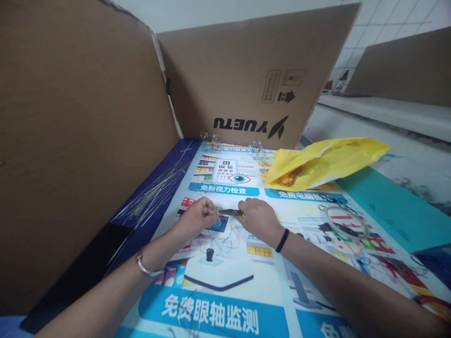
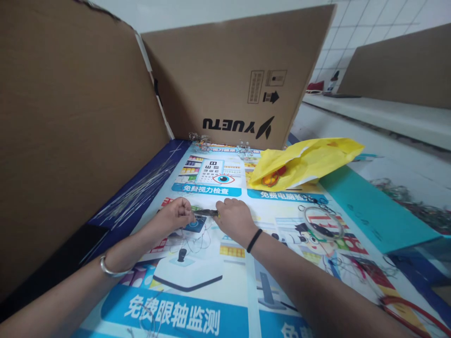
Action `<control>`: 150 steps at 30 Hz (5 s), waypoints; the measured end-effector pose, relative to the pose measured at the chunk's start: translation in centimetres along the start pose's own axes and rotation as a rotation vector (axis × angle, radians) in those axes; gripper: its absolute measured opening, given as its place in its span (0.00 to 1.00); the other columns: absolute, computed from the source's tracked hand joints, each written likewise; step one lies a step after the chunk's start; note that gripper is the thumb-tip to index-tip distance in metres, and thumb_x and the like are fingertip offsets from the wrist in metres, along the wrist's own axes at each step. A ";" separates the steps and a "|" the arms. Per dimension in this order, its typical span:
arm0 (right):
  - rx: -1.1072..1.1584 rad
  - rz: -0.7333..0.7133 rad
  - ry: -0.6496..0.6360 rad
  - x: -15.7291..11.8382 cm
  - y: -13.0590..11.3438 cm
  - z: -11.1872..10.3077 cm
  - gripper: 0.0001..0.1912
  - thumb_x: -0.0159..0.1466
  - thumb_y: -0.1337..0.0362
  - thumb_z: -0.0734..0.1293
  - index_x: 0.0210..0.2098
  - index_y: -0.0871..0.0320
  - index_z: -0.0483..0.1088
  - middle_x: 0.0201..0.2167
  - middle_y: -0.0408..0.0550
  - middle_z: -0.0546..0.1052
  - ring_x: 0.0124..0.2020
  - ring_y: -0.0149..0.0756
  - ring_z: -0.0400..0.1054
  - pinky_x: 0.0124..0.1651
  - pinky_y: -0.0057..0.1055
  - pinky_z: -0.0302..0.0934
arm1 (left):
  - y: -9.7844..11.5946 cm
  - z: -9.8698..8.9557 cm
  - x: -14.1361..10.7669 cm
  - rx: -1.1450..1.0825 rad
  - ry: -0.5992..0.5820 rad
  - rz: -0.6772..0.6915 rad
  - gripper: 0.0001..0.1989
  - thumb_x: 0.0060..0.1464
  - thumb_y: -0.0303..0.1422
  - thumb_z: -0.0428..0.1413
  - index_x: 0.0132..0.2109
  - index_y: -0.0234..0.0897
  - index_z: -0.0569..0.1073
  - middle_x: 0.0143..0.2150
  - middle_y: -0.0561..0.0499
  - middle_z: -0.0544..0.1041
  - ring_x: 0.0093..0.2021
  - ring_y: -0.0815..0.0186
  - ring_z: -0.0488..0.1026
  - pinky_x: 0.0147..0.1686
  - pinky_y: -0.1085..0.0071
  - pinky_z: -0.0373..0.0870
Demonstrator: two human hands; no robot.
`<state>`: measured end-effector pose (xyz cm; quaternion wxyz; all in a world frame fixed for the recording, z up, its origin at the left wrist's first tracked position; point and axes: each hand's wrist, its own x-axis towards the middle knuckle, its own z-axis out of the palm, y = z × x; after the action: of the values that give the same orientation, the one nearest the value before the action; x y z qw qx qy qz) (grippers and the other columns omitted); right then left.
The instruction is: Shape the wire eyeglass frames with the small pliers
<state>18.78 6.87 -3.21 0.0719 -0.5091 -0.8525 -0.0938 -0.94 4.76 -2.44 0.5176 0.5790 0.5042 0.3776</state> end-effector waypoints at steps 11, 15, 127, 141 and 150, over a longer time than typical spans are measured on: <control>0.055 0.059 0.105 -0.1 0.3 -0.1 0.11 0.59 0.57 0.62 0.35 0.58 0.66 0.35 0.50 0.69 0.39 0.40 0.59 0.39 0.33 0.45 | -0.2 -0.1 0.1 -0.053 0.013 0.008 0.10 0.45 0.25 0.54 0.32 0.37 0.59 0.25 0.57 0.71 0.26 0.73 0.67 0.25 0.77 0.56; 0.072 0.026 0.160 -0.5 0.5 -0.5 0.07 0.58 0.61 0.62 0.34 0.58 0.67 0.34 0.50 0.68 0.39 0.39 0.58 0.40 0.32 0.45 | 0.0 0.0 0.1 -0.035 0.082 0.009 0.10 0.45 0.26 0.55 0.32 0.38 0.59 0.25 0.58 0.70 0.25 0.73 0.67 0.25 0.77 0.57; -0.144 -0.105 0.100 -0.8 0.2 -1.1 0.09 0.58 0.60 0.62 0.29 0.58 0.70 0.27 0.51 0.70 0.32 0.38 0.60 0.34 0.34 0.41 | -0.3 -0.5 0.1 -0.030 -0.338 0.105 0.08 0.51 0.27 0.51 0.35 0.38 0.58 0.28 0.56 0.68 0.29 0.71 0.67 0.29 0.74 0.57; -0.143 -0.152 0.086 -0.7 0.6 -1.7 0.07 0.56 0.62 0.63 0.30 0.59 0.70 0.30 0.52 0.70 0.35 0.40 0.59 0.36 0.34 0.42 | 0.0 -0.6 -0.1 -0.048 -0.361 0.100 0.08 0.52 0.28 0.52 0.35 0.37 0.58 0.28 0.56 0.70 0.29 0.72 0.65 0.31 0.72 0.57; -0.161 -0.129 0.151 -1.0 0.3 -1.7 0.08 0.56 0.60 0.64 0.30 0.58 0.70 0.28 0.51 0.69 0.34 0.40 0.58 0.36 0.34 0.41 | -0.2 -0.7 0.0 -0.074 -0.385 0.090 0.08 0.51 0.28 0.52 0.35 0.37 0.58 0.28 0.56 0.70 0.29 0.72 0.66 0.30 0.73 0.57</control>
<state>19.55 5.76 -1.71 0.0886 -0.4488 -0.8654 -0.2044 -1.69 4.94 -2.53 0.6078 0.6431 0.3556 0.3009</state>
